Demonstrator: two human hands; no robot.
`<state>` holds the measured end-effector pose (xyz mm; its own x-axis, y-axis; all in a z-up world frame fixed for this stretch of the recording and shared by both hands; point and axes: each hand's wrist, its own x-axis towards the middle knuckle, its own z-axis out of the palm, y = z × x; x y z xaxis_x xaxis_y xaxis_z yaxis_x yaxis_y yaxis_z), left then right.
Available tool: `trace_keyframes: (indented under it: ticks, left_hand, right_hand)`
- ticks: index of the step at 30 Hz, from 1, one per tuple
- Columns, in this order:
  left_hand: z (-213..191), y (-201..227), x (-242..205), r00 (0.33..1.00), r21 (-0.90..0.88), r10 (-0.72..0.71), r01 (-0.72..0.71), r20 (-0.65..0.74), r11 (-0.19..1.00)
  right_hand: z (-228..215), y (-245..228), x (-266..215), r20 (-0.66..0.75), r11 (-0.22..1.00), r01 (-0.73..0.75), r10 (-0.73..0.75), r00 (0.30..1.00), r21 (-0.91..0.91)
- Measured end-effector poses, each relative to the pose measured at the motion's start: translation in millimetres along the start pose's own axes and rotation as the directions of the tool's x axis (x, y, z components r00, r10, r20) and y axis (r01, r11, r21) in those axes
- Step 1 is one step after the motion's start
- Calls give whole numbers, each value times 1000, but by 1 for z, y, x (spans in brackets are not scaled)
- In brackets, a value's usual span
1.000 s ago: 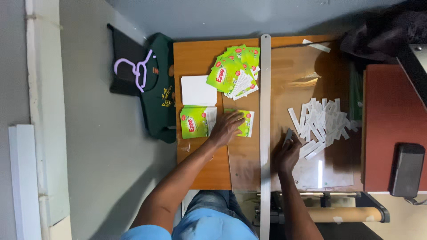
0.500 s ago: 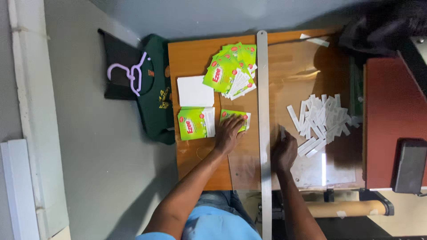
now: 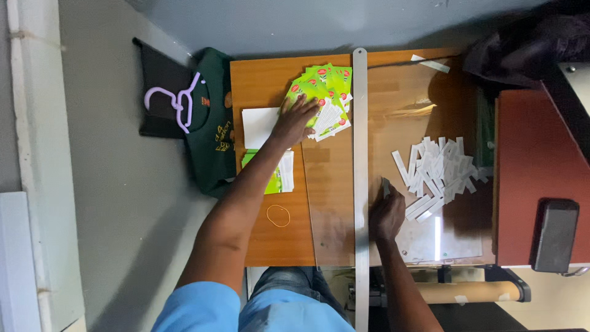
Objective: The person repeatedly picks up green packets from a stack, aligns them against a metal ruler on a wooden table, and cuts off a strip from one edge using a utility knife. The cut strips are discarded to the side, and the trimmed packets are stacked separately.
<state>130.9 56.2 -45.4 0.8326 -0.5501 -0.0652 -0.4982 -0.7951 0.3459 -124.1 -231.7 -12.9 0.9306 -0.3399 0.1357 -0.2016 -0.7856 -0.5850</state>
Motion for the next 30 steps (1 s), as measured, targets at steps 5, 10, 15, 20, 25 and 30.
trace_keyframes:
  ticks: [5, 10, 15, 20, 25, 30]
  left_hand:
    - [-46, 41, -56, 978, -47, -121, 115, -169, 992]
    - [-43, 29, -163, 949, -32, -296, 294, -106, 955]
    - [-8, 4, -240, 973, -13, -207, 209, 104, 978]
    - [-24, -2, -241, 989, -285, -96, 125, 114, 950]
    - [-51, 8, -232, 988, 89, -126, 118, 88, 989]
    - [-54, 50, -189, 965, -308, 37, -119, -260, 944]
  right_hand:
    - [9, 19, -3, -18, 1000, 30, -30, 999, -4]
    - [8, 19, -1, 73, 992, -113, 109, 991, 55]
    - [2, 13, -2, 27, 998, -5, 4, 1000, 69]
    - [10, 22, -4, -12, 997, 67, -66, 998, 47]
    - [3, 11, -4, 26, 997, -9, 7, 1000, 76]
    - [7, 14, -2, -14, 998, 65, -65, 998, -6]
